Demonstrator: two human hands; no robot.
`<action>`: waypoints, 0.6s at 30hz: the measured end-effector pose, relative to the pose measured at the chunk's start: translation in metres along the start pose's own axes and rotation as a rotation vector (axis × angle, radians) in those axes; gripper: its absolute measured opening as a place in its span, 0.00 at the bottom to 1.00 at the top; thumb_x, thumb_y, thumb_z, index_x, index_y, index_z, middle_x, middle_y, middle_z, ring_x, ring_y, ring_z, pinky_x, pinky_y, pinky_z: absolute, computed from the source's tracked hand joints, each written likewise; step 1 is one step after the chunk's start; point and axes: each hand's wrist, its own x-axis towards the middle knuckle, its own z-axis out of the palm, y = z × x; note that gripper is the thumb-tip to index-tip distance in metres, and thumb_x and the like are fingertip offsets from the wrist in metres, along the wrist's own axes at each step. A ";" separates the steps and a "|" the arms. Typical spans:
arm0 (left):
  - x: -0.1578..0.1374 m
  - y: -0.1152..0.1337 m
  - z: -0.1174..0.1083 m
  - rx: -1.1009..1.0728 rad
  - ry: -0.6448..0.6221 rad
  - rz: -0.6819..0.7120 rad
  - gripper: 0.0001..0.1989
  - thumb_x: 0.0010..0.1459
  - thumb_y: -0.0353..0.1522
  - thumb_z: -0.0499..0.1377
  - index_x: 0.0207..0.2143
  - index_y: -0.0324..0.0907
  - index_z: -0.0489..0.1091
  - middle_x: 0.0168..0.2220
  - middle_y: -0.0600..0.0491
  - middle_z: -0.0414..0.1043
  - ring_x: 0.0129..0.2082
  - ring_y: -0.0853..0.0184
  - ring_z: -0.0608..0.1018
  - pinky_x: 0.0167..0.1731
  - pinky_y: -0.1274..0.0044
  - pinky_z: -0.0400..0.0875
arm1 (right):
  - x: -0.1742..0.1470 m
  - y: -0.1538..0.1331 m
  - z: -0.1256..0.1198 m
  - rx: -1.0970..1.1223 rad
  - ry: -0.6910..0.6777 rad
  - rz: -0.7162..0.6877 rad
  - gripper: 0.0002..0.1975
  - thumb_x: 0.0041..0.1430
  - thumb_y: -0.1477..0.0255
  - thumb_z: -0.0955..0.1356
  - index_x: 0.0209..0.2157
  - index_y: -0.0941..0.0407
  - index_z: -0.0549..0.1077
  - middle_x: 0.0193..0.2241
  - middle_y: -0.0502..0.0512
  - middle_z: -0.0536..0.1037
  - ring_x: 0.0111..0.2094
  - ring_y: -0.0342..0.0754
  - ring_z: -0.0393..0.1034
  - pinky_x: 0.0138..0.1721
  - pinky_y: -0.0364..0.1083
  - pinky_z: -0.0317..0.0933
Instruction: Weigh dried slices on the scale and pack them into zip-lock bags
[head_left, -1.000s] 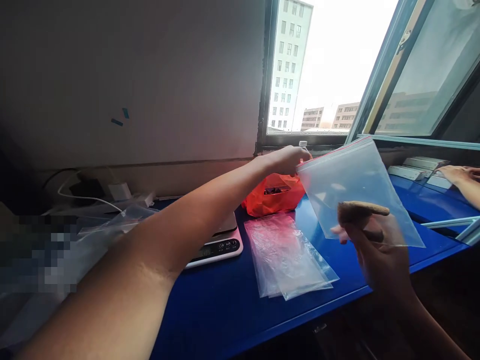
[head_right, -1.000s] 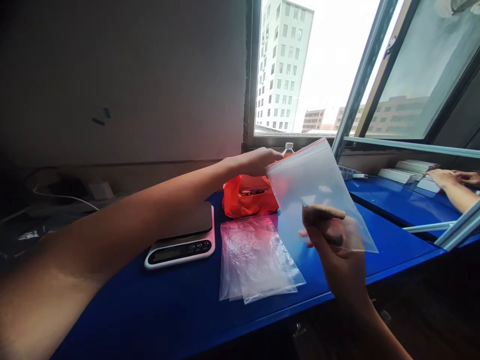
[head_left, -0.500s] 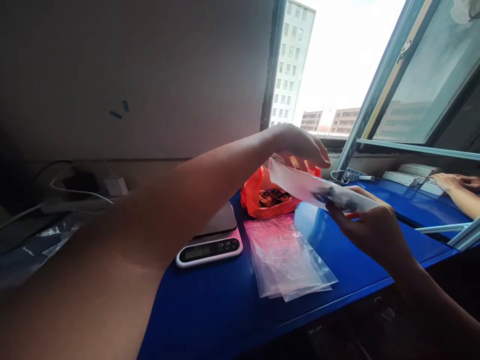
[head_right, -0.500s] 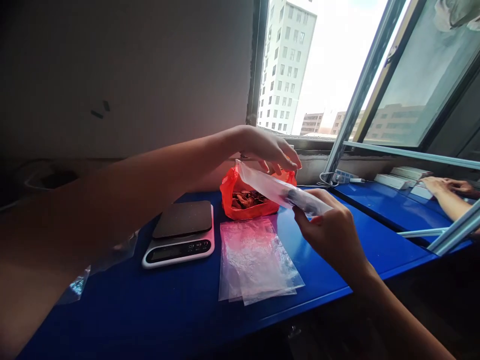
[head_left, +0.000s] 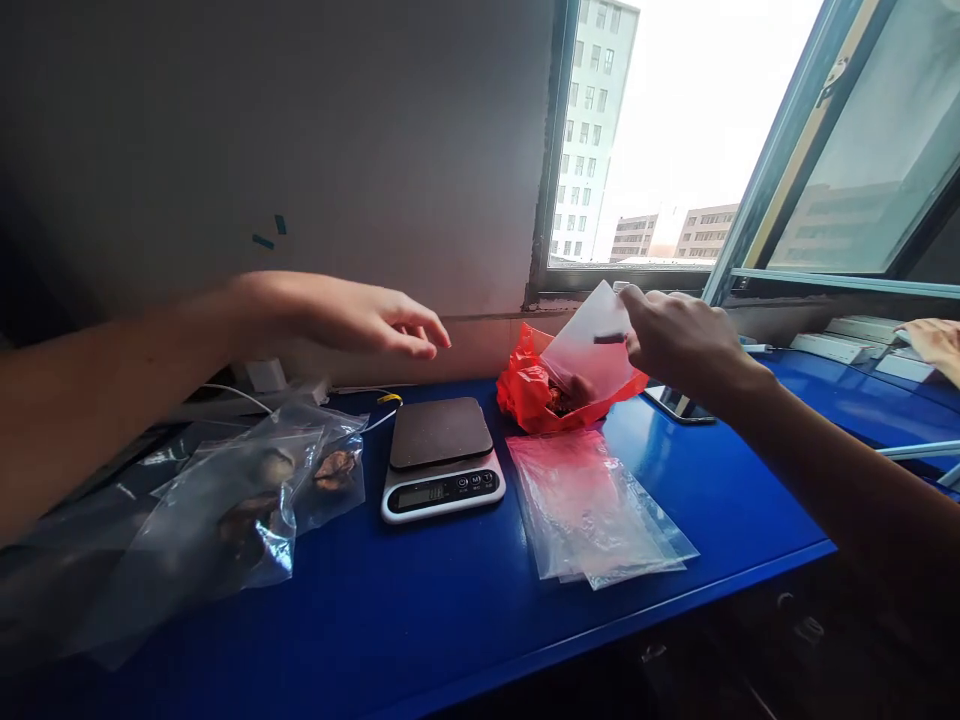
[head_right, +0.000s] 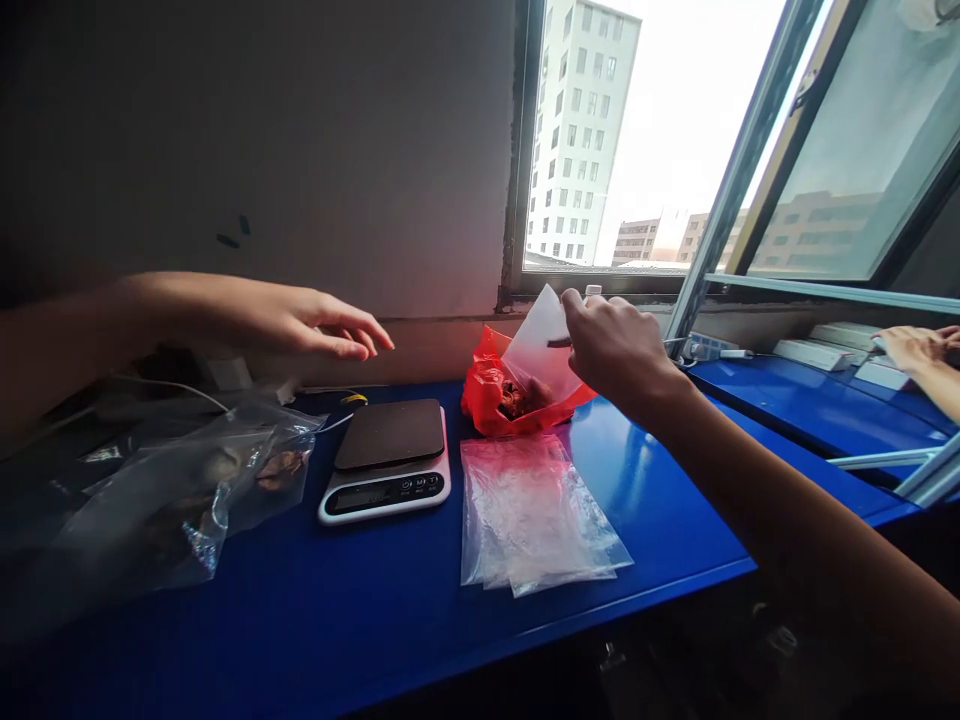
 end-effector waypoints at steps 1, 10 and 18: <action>-0.009 -0.013 0.004 -0.033 -0.038 -0.052 0.16 0.59 0.35 0.63 0.50 0.45 0.75 0.48 0.52 0.79 0.46 0.65 0.79 0.37 0.85 0.71 | 0.002 0.000 -0.002 -0.008 0.000 0.015 0.25 0.56 0.78 0.64 0.57 0.61 0.65 0.39 0.70 0.77 0.35 0.59 0.72 0.28 0.48 0.54; -0.058 -0.073 0.031 -0.126 0.003 -0.077 0.23 0.58 0.46 0.61 0.54 0.50 0.73 0.51 0.53 0.77 0.48 0.59 0.78 0.41 0.81 0.74 | 0.034 -0.010 -0.021 0.019 -0.073 0.122 0.22 0.60 0.63 0.64 0.52 0.57 0.72 0.39 0.66 0.79 0.36 0.60 0.73 0.30 0.50 0.61; -0.088 -0.051 0.072 -0.158 0.005 0.036 0.22 0.59 0.49 0.58 0.53 0.57 0.73 0.50 0.55 0.78 0.47 0.59 0.79 0.41 0.79 0.75 | 0.027 0.000 -0.023 0.069 0.143 0.303 0.13 0.56 0.71 0.65 0.42 0.55 0.76 0.33 0.62 0.79 0.33 0.54 0.71 0.30 0.48 0.56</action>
